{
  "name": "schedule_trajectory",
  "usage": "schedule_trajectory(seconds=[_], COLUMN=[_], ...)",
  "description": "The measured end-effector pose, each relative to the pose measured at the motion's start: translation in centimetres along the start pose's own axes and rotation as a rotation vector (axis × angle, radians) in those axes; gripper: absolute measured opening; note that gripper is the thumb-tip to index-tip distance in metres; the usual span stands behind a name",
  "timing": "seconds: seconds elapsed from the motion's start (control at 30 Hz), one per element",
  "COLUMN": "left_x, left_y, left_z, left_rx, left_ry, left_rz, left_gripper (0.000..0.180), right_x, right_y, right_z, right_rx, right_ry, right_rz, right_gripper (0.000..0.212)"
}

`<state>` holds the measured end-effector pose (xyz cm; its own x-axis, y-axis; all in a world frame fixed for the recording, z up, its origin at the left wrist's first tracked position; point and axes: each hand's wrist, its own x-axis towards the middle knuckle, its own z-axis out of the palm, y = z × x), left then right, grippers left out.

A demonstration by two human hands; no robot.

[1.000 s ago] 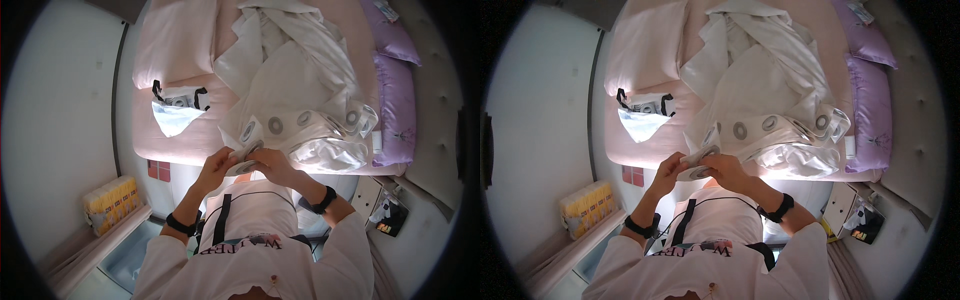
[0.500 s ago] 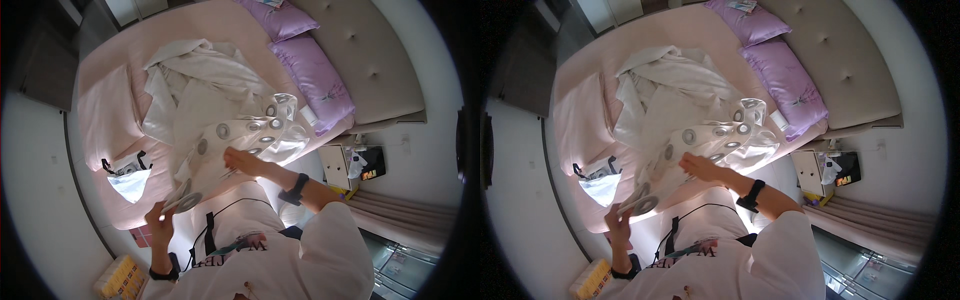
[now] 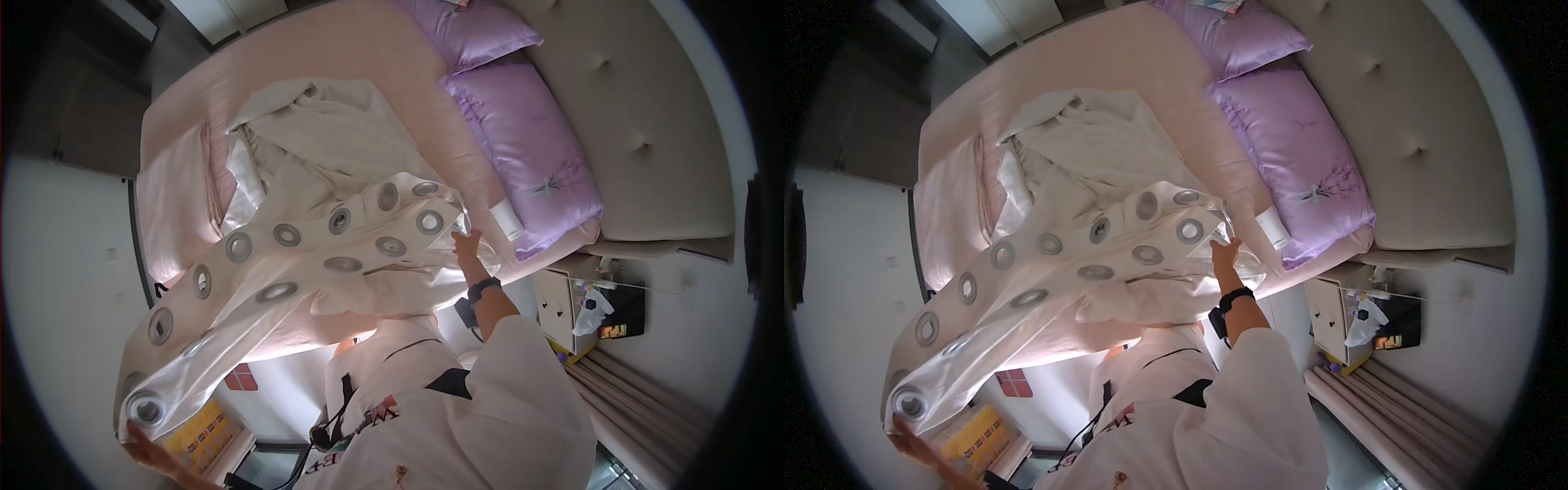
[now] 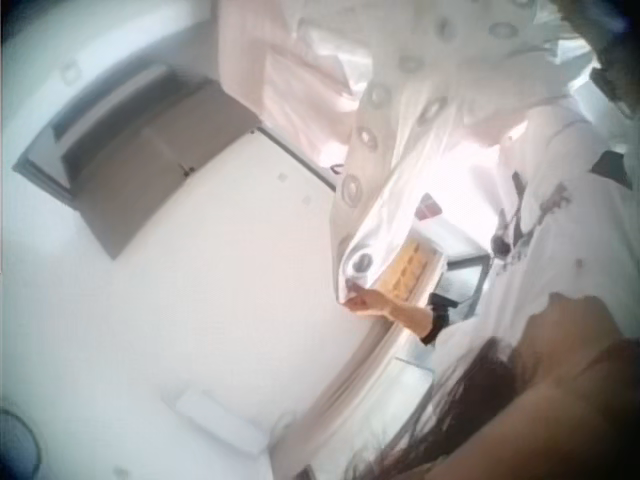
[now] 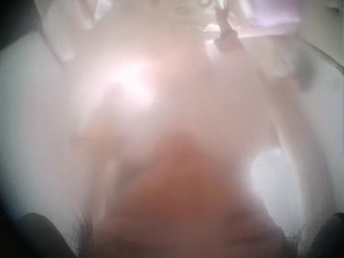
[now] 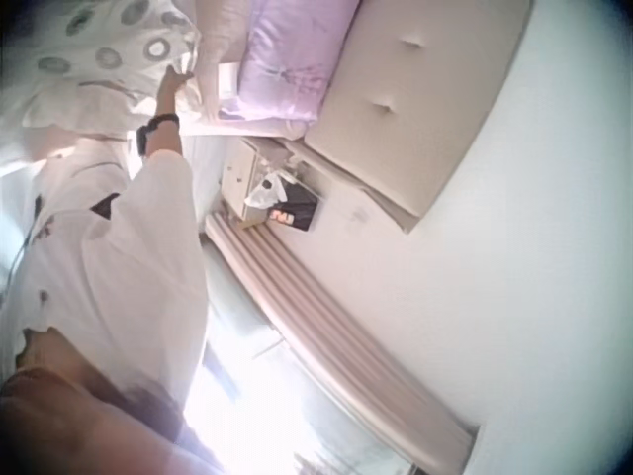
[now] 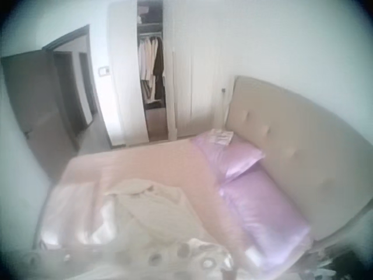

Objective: The person folds a white curtain with metal grommets on a bed, handling the fabric and grommet section by hand and smoothing the material.

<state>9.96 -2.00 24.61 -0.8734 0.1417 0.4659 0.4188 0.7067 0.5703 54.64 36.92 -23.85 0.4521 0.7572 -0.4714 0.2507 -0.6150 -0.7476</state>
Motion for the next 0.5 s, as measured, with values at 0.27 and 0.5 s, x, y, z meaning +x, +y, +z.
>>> schedule_trajectory(seconds=[0.27, 0.5], left_x=[4.7, 8.1], left_y=[-1.0, -5.0], left_z=[-4.5, -6.2], left_rx=[0.022, 0.262], left_ry=[0.105, 0.25], left_rz=[0.01, 0.032], left_gripper=[0.045, 0.049], right_x=[2.0, -0.8], right_y=[-1.4, -10.7], right_z=[2.9, 2.1], right_rx=[0.416, -0.838], right_ry=[0.143, 0.171], right_rz=[0.527, -0.087], right_gripper=[0.075, 0.056])
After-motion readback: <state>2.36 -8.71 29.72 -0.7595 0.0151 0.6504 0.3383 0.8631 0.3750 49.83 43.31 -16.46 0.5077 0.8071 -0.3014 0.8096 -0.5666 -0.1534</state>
